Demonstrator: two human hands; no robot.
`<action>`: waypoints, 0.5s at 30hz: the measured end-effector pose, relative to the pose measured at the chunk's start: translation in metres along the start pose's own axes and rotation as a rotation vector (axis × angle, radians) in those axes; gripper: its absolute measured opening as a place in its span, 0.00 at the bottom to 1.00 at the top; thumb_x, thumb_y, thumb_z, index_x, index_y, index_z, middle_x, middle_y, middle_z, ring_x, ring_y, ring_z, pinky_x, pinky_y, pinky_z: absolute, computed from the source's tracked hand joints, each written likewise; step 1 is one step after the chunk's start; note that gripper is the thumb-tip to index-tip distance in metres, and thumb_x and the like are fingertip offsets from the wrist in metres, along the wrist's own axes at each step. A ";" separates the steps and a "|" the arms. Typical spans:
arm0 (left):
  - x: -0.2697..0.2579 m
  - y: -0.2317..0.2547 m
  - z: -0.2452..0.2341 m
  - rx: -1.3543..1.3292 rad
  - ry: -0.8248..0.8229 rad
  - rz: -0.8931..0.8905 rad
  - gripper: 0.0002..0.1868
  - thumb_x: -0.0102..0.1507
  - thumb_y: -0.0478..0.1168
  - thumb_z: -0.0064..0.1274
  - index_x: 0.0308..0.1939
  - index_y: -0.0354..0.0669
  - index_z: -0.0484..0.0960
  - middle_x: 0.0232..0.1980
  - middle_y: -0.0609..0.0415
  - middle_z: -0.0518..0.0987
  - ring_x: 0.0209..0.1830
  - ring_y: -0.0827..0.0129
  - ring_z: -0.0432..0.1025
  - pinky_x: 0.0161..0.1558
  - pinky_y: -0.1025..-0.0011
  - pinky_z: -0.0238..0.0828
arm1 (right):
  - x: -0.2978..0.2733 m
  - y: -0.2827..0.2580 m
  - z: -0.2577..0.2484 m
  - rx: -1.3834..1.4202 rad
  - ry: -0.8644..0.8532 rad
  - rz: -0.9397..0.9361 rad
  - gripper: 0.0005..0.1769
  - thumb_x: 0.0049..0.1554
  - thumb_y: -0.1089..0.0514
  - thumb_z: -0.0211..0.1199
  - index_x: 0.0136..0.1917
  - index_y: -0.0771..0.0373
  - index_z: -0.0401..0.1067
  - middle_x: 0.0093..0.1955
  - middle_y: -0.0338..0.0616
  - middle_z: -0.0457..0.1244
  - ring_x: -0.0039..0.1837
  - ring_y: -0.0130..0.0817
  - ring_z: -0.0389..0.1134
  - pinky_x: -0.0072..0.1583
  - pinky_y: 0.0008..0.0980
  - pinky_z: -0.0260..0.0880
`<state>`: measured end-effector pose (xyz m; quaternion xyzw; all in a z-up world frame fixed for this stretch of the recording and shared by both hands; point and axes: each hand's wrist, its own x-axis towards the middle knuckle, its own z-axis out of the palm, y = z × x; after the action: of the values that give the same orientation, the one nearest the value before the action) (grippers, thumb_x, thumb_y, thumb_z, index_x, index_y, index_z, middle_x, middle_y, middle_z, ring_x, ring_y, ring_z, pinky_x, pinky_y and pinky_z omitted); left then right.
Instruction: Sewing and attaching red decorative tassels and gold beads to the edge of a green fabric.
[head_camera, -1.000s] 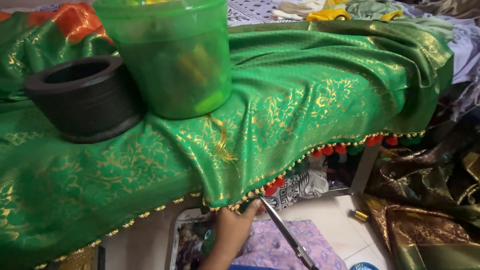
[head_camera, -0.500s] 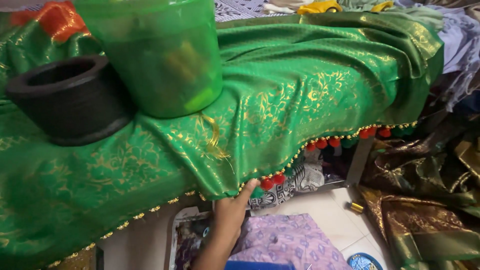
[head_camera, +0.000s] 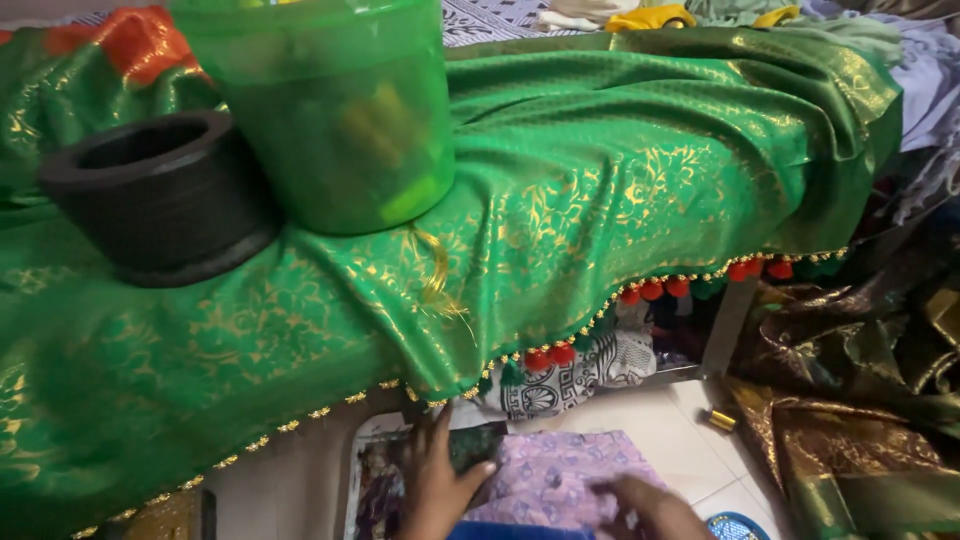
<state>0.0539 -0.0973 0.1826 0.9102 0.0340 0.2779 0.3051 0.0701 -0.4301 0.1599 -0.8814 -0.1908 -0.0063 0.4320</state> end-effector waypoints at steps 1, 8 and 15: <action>-0.007 -0.019 0.006 -0.044 -0.057 -0.128 0.56 0.42 0.50 0.76 0.72 0.43 0.68 0.74 0.37 0.61 0.72 0.40 0.55 0.67 0.46 0.53 | 0.026 -0.052 -0.017 0.002 -0.002 0.001 0.27 0.48 0.49 0.71 0.61 0.52 0.76 0.51 0.39 0.71 0.42 0.30 0.75 0.42 0.32 0.79; -0.041 -0.069 -0.014 0.083 -0.020 -0.130 0.43 0.43 0.53 0.76 0.63 0.62 0.78 0.75 0.41 0.64 0.72 0.45 0.58 0.67 0.48 0.53 | 0.101 -0.218 -0.006 -0.239 0.396 -0.206 0.20 0.51 0.44 0.71 0.47 0.60 0.76 0.45 0.46 0.70 0.39 0.45 0.73 0.39 0.41 0.72; -0.036 -0.103 -0.065 -0.794 -0.137 -0.667 0.41 0.57 0.42 0.72 0.75 0.53 0.76 0.62 0.19 0.70 0.62 0.24 0.66 0.65 0.40 0.63 | 0.108 -0.207 0.013 -0.244 0.481 -0.322 0.10 0.59 0.52 0.64 0.42 0.59 0.74 0.41 0.45 0.68 0.39 0.50 0.70 0.39 0.45 0.70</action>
<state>0.0006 0.0134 0.1490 0.6801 0.1941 0.0971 0.7002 0.0972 -0.2694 0.3281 -0.8585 -0.2181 -0.3058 0.3491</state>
